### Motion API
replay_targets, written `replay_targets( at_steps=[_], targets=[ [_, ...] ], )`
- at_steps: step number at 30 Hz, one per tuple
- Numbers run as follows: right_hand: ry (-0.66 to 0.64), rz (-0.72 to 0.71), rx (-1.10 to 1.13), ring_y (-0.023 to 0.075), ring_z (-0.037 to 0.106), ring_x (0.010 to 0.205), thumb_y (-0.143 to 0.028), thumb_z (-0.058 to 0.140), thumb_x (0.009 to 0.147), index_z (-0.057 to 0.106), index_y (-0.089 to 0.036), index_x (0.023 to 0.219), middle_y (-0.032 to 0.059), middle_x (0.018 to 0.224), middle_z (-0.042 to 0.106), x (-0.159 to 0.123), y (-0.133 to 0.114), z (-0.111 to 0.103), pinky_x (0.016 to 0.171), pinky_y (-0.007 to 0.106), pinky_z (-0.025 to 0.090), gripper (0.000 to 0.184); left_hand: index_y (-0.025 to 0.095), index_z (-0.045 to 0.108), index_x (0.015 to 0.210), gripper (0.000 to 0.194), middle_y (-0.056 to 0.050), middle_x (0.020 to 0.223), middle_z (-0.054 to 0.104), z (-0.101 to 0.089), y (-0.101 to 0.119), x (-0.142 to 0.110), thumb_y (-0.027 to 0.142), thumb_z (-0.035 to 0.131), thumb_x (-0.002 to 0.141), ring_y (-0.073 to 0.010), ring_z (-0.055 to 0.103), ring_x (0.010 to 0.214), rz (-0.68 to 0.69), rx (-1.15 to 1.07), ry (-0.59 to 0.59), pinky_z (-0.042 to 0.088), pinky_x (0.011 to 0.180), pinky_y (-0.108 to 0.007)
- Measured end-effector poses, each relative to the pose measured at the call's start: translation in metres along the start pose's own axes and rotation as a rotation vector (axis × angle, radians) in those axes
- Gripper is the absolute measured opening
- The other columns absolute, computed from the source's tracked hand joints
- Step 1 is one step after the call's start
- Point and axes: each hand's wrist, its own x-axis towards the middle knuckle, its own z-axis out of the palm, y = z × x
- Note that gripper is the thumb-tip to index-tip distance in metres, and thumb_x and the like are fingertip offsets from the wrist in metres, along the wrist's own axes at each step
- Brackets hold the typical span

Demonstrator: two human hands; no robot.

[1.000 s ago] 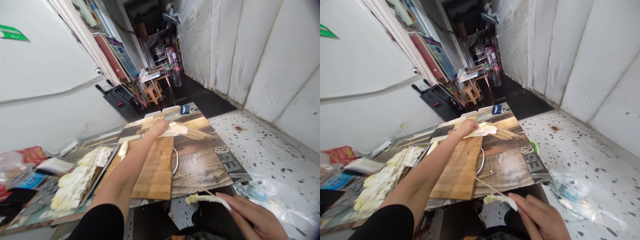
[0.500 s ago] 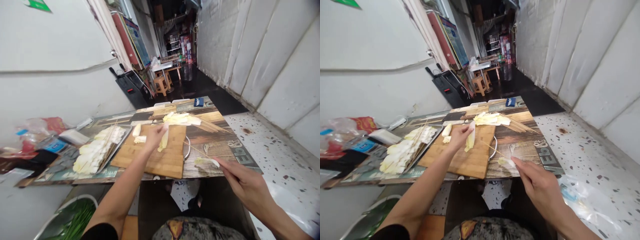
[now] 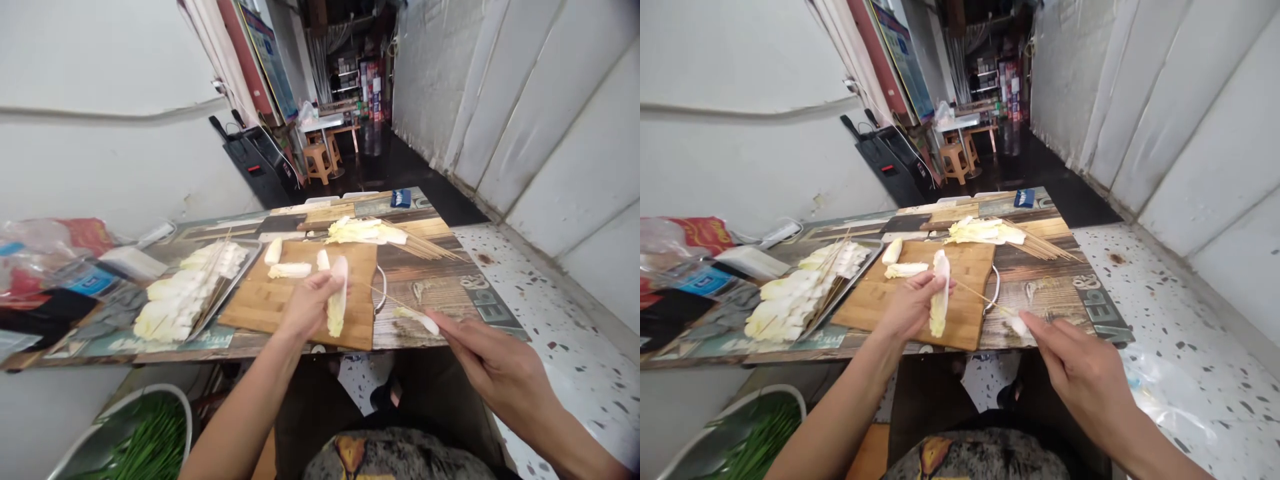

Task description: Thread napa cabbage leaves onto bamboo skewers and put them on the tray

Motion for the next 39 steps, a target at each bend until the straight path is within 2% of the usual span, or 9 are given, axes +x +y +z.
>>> replay_targets(
  at_steps=[2,6,11,17,29,34,39],
  targets=[
    [-0.021,-0.014,0.011,0.0103,0.059,0.055,-0.018,0.048,0.094,0.066,-0.021,0.118,-0.0004,0.067,0.062,0.002,-0.003,0.000,0.054,0.021,0.047,0.030,0.014,0.072,0.074,0.035,-0.003,0.069,0.072,0.004,0.000,-0.015,0.036,0.089,0.052,-0.0109,0.063,0.060,-0.080,-0.113,0.012,0.050,0.063,-0.022],
    [-0.058,-0.012,0.081,0.0102,0.057,0.055,-0.017,0.047,0.094,0.064,-0.021,0.122,-0.0007,0.067,0.060,0.004,-0.006,0.002,0.052,0.021,0.045,0.033,0.014,0.073,0.070,0.032,-0.001,0.067,0.071,0.004,0.002,-0.027,0.032,0.090,0.051,-0.0078,0.061,0.059,-0.121,-0.195,0.043,0.048,0.063,-0.019],
    [-0.091,0.002,0.133,0.0096,0.055,0.055,-0.017,0.047,0.094,0.063,-0.020,0.123,-0.0013,0.066,0.057,0.002,-0.005,0.004,0.052,0.021,0.045,0.033,0.015,0.074,0.073,0.030,-0.001,0.070,0.072,0.004,0.004,-0.030,0.030,0.090,0.052,-0.0078,0.062,0.064,-0.146,-0.228,0.022,0.048,0.065,-0.018],
    [-0.089,-0.010,0.137,0.0096,0.058,0.059,-0.015,0.047,0.094,0.060,-0.021,0.126,-0.0004,0.072,0.061,0.001,-0.002,0.004,0.054,0.020,0.046,0.035,0.014,0.074,0.073,0.030,-0.002,0.071,0.071,0.007,0.004,-0.031,0.029,0.090,0.053,-0.0082,0.062,0.065,-0.149,-0.243,0.026,0.047,0.066,-0.018],
    [-0.094,-0.004,0.159,0.0092,0.064,0.067,-0.015,0.047,0.094,0.060,-0.023,0.126,0.0011,0.083,0.068,0.001,-0.003,0.000,0.058,0.018,0.049,0.035,0.016,0.074,0.075,0.026,-0.001,0.072,0.071,0.010,0.006,-0.034,0.031,0.088,0.059,-0.0081,0.061,0.070,-0.122,-0.242,-0.044,0.045,0.069,-0.017],
    [-0.094,0.006,0.168,0.0094,0.064,0.064,-0.018,0.047,0.095,0.060,-0.023,0.126,0.0008,0.080,0.068,-0.001,-0.002,0.000,0.058,0.018,0.050,0.034,0.017,0.075,0.077,0.022,-0.001,0.076,0.073,0.010,0.006,-0.036,0.029,0.086,0.062,-0.0075,0.062,0.072,-0.125,-0.256,-0.076,0.046,0.074,-0.017],
    [-0.097,0.019,0.183,0.0101,0.065,0.065,-0.017,0.048,0.094,0.061,-0.023,0.125,0.0011,0.079,0.067,-0.002,-0.002,-0.001,0.058,0.019,0.050,0.034,0.018,0.075,0.078,0.023,0.000,0.076,0.074,0.010,0.006,-0.036,0.029,0.087,0.061,-0.0072,0.062,0.070,-0.159,-0.281,-0.089,0.046,0.071,-0.017]
  ],
)
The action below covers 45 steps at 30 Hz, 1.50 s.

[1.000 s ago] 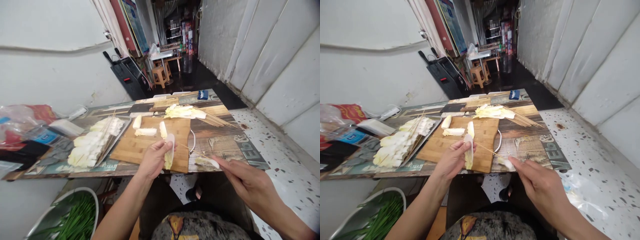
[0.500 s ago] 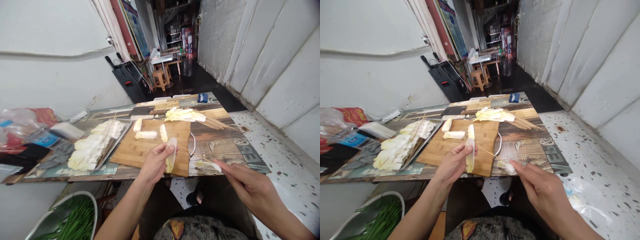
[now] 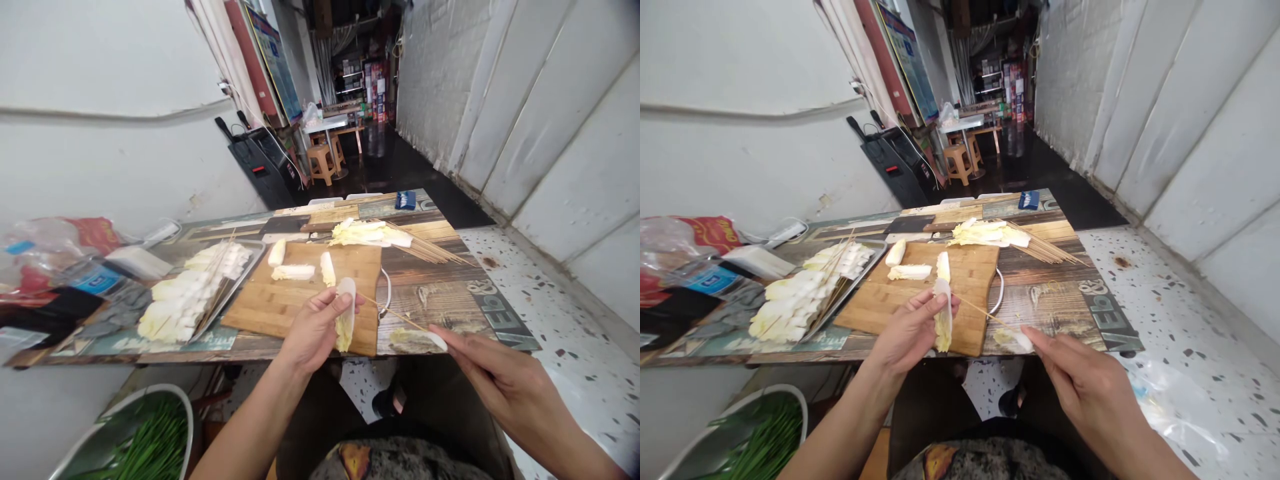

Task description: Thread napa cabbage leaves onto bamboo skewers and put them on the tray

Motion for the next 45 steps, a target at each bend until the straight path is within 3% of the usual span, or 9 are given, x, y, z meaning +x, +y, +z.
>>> replay_targets(
  at_steps=[9,20,27,31,38,45],
  targets=[
    [0.018,0.019,0.049,0.0111,0.070,0.077,-0.019,0.051,0.092,0.068,-0.021,0.116,0.0030,0.093,0.074,0.005,-0.002,-0.003,0.066,0.015,0.054,0.029,0.018,0.075,0.073,0.027,-0.001,0.071,0.073,0.005,0.000,-0.002,0.035,0.088,0.056,-0.0087,0.061,0.071,0.069,0.081,0.037,0.044,0.071,-0.019],
    [-0.180,0.218,0.246,0.0157,0.071,0.090,-0.034,0.057,0.090,0.070,-0.030,0.114,0.0010,0.107,0.072,0.009,0.013,-0.020,0.079,0.018,0.056,0.028,0.021,0.077,0.071,0.026,0.000,0.069,0.074,0.008,-0.001,-0.009,0.041,0.086,0.059,-0.0089,0.063,0.070,0.166,0.186,0.004,0.045,0.073,-0.019],
    [-0.234,0.248,0.298,0.0166,0.071,0.091,-0.037,0.055,0.090,0.069,-0.032,0.115,0.0007,0.108,0.072,0.011,0.015,-0.024,0.080,0.020,0.057,0.029,0.022,0.077,0.071,0.025,0.000,0.069,0.075,0.005,-0.002,-0.008,0.042,0.086,0.059,-0.0101,0.065,0.068,0.234,0.279,0.052,0.048,0.070,-0.019],
    [-0.219,0.232,0.289,0.0165,0.071,0.090,-0.035,0.056,0.090,0.069,-0.031,0.116,0.0012,0.107,0.072,0.013,0.012,-0.023,0.079,0.020,0.057,0.029,0.023,0.078,0.072,0.022,-0.001,0.071,0.075,0.005,-0.007,-0.008,0.042,0.084,0.062,-0.0113,0.066,0.070,0.298,0.311,0.083,0.049,0.071,-0.021],
    [-0.051,0.146,0.177,0.0176,0.073,0.079,-0.029,0.056,0.089,0.074,-0.026,0.106,0.0029,0.098,0.075,0.012,0.002,-0.019,0.069,0.021,0.059,0.025,0.022,0.078,0.077,0.017,-0.003,0.079,0.076,0.007,-0.017,-0.013,0.037,0.079,0.070,-0.0177,0.068,0.078,0.455,0.401,0.203,0.051,0.076,-0.027],
    [-0.129,0.195,0.222,0.0179,0.072,0.082,-0.034,0.056,0.090,0.071,-0.029,0.113,0.0027,0.102,0.074,0.012,0.007,-0.018,0.071,0.022,0.060,0.028,0.022,0.078,0.073,0.019,-0.003,0.075,0.075,0.008,-0.016,-0.015,0.040,0.080,0.068,-0.0162,0.066,0.074,0.355,0.377,0.149,0.051,0.073,-0.026]
  ],
)
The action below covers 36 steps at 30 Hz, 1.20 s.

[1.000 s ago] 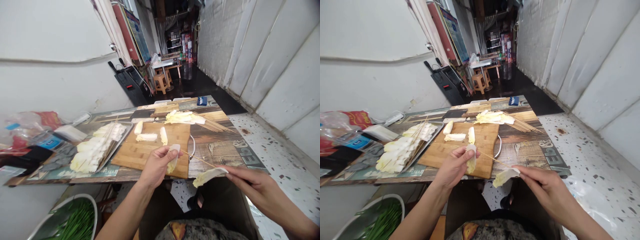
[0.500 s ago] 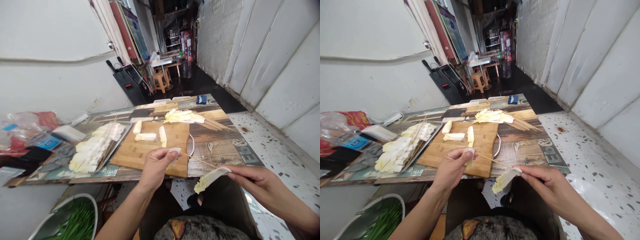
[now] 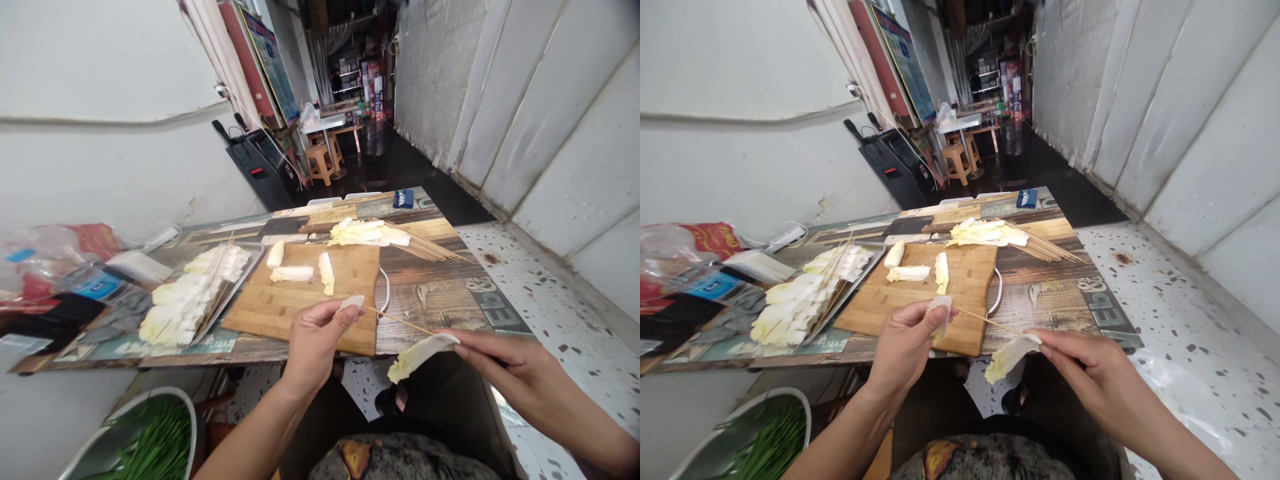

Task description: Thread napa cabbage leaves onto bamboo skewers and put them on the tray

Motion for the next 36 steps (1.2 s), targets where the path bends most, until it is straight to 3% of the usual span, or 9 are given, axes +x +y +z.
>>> replay_targets(
  at_steps=[6,12,18,25,28,30,33,34,36],
  targets=[
    [-0.039,0.042,0.076,0.0196,0.071,0.090,-0.035,0.056,0.089,0.074,-0.028,0.106,0.0027,0.104,0.073,0.003,0.005,0.001,0.077,0.025,0.059,0.025,0.023,0.078,0.073,0.019,-0.003,0.074,0.075,-0.001,0.003,0.000,0.040,0.080,0.069,-0.0150,0.065,0.072,0.011,0.031,-0.036,0.050,0.071,-0.025],
    [-0.117,0.058,0.168,0.0189,0.071,0.092,-0.030,0.051,0.093,0.070,-0.028,0.115,0.0015,0.107,0.073,0.010,-0.012,0.003,0.078,0.027,0.059,0.029,0.024,0.078,0.070,0.012,-0.003,0.073,0.075,0.008,0.003,-0.005,0.036,0.079,0.070,-0.0153,0.065,0.070,0.026,0.102,-0.134,0.050,0.068,-0.025],
    [-0.180,0.045,0.230,0.0157,0.069,0.095,-0.030,0.048,0.095,0.066,-0.032,0.120,-0.0018,0.110,0.072,0.021,-0.024,0.006,0.084,0.027,0.056,0.031,0.025,0.078,0.070,0.007,-0.003,0.076,0.075,0.018,0.002,-0.008,0.032,0.079,0.070,-0.0160,0.066,0.073,0.047,0.097,-0.151,0.051,0.070,-0.026],
    [-0.123,0.032,0.262,0.0150,0.069,0.089,-0.029,0.049,0.094,0.070,-0.029,0.115,-0.0008,0.105,0.074,0.034,-0.026,0.017,0.079,0.025,0.055,0.029,0.024,0.078,0.074,0.008,-0.003,0.083,0.075,0.030,0.001,-0.006,0.031,0.077,0.072,-0.0186,0.067,0.080,0.024,0.102,-0.212,0.051,0.076,-0.029],
    [-0.053,0.064,0.229,0.0156,0.070,0.084,-0.032,0.050,0.094,0.071,-0.028,0.111,-0.0005,0.099,0.075,0.035,-0.021,0.017,0.077,0.026,0.056,0.028,0.024,0.077,0.090,0.019,-0.005,0.096,0.075,0.019,0.005,0.002,0.036,0.073,0.076,-0.0214,0.067,0.092,0.023,0.161,-0.251,0.050,0.084,-0.030],
    [0.028,0.084,0.181,0.0167,0.071,0.084,-0.031,0.051,0.092,0.073,-0.026,0.108,0.0001,0.097,0.075,0.033,-0.017,0.015,0.077,0.027,0.057,0.028,0.024,0.075,0.102,0.027,-0.005,0.105,0.074,0.002,0.005,0.014,0.037,0.069,0.078,-0.0232,0.065,0.100,0.117,0.275,-0.137,0.047,0.092,-0.033],
    [0.157,0.105,0.099,0.0192,0.071,0.087,-0.030,0.052,0.090,0.074,-0.024,0.104,0.0015,0.098,0.075,0.027,-0.008,0.011,0.079,0.029,0.057,0.026,0.025,0.075,0.099,0.024,-0.006,0.107,0.073,-0.031,0.003,0.043,0.035,0.067,0.079,-0.0264,0.062,0.107,0.356,0.676,0.082,0.040,0.101,-0.036],
    [0.201,0.111,0.074,0.0200,0.071,0.086,-0.031,0.053,0.089,0.074,-0.024,0.102,0.0019,0.098,0.075,0.025,-0.005,0.011,0.078,0.030,0.058,0.026,0.025,0.076,0.096,0.022,-0.007,0.105,0.073,-0.041,0.001,0.053,0.034,0.064,0.080,-0.0281,0.061,0.108,0.382,0.844,0.063,0.038,0.101,-0.037],
    [0.272,0.117,0.030,0.0216,0.072,0.084,-0.033,0.055,0.088,0.075,-0.023,0.099,0.0027,0.097,0.075,0.020,0.002,0.011,0.076,0.031,0.059,0.025,0.024,0.076,0.091,0.023,-0.009,0.100,0.074,-0.057,-0.001,0.074,0.033,0.057,0.083,-0.0301,0.061,0.105,0.302,1.125,0.013,0.039,0.095,-0.037]
  ],
)
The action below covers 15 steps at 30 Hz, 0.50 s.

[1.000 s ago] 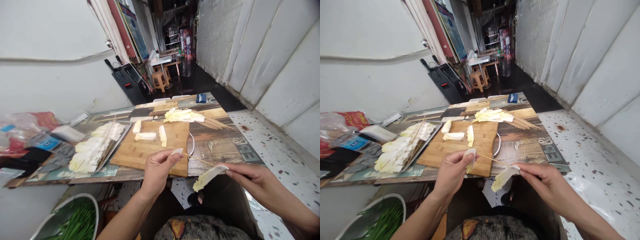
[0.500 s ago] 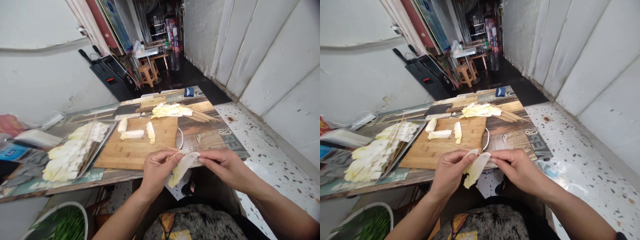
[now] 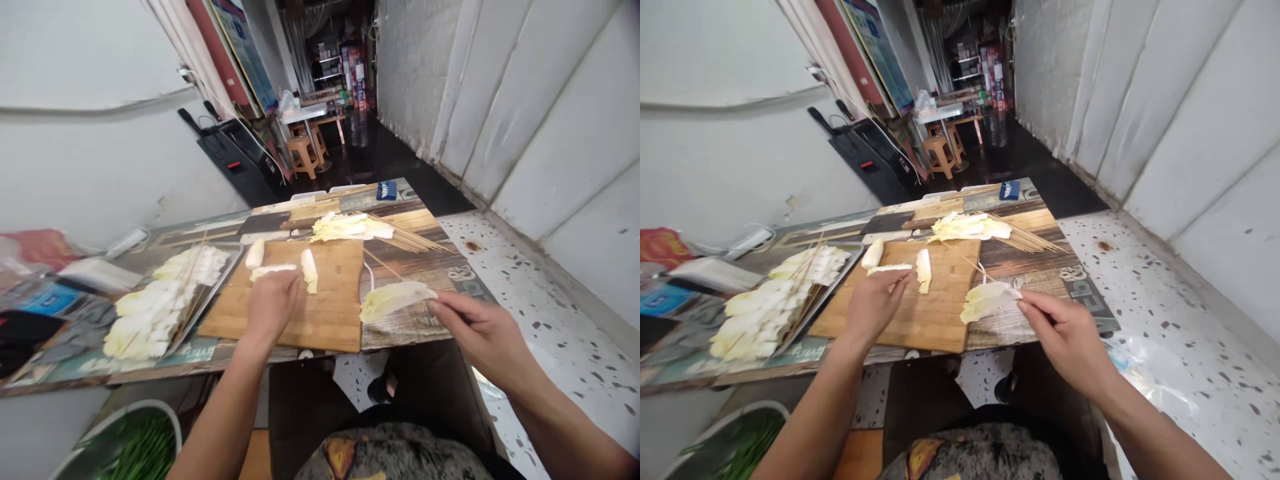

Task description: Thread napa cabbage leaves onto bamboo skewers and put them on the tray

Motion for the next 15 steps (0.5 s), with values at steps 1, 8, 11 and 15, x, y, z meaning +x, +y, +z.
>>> replay_targets(
  at_steps=[1,8,11,15],
  targets=[
    [0.029,-0.005,-0.012,0.0224,0.072,0.083,-0.034,0.056,0.087,0.075,-0.023,0.098,0.0031,0.096,0.075,-0.002,0.003,0.000,0.076,0.032,0.059,0.024,0.023,0.075,0.089,0.025,-0.010,0.098,0.074,0.001,-0.007,0.008,0.033,0.054,0.084,-0.0308,0.062,0.102,-0.043,0.076,-0.043,0.041,0.091,-0.037],
    [0.012,-0.018,-0.034,0.0236,0.072,0.085,-0.037,0.055,0.089,0.074,-0.021,0.098,0.0054,0.096,0.075,-0.009,0.013,0.010,0.075,0.033,0.060,0.027,0.017,0.064,0.056,0.031,-0.017,0.075,0.070,0.032,-0.011,0.069,0.045,0.069,0.069,-0.0376,0.061,0.096,-0.222,0.068,-0.015,0.041,0.080,-0.039],
    [0.018,-0.044,-0.058,0.0227,0.072,0.085,-0.035,0.054,0.090,0.074,-0.020,0.099,0.0056,0.096,0.075,-0.012,0.013,0.009,0.076,0.031,0.059,0.026,0.017,0.060,0.055,0.026,-0.013,0.072,0.069,0.041,-0.003,0.079,0.037,0.076,0.061,-0.0350,0.063,0.092,-0.230,-0.094,0.004,0.042,0.080,-0.039],
    [-0.023,-0.101,-0.108,0.0209,0.071,0.088,-0.030,0.052,0.092,0.072,-0.022,0.103,0.0044,0.100,0.075,-0.014,0.015,0.006,0.077,0.029,0.058,0.024,0.015,0.067,0.088,0.030,-0.009,0.087,0.072,0.039,0.018,0.057,0.040,0.066,0.073,-0.0231,0.066,0.087,-0.177,-0.419,-0.015,0.047,0.077,-0.032]
  ],
)
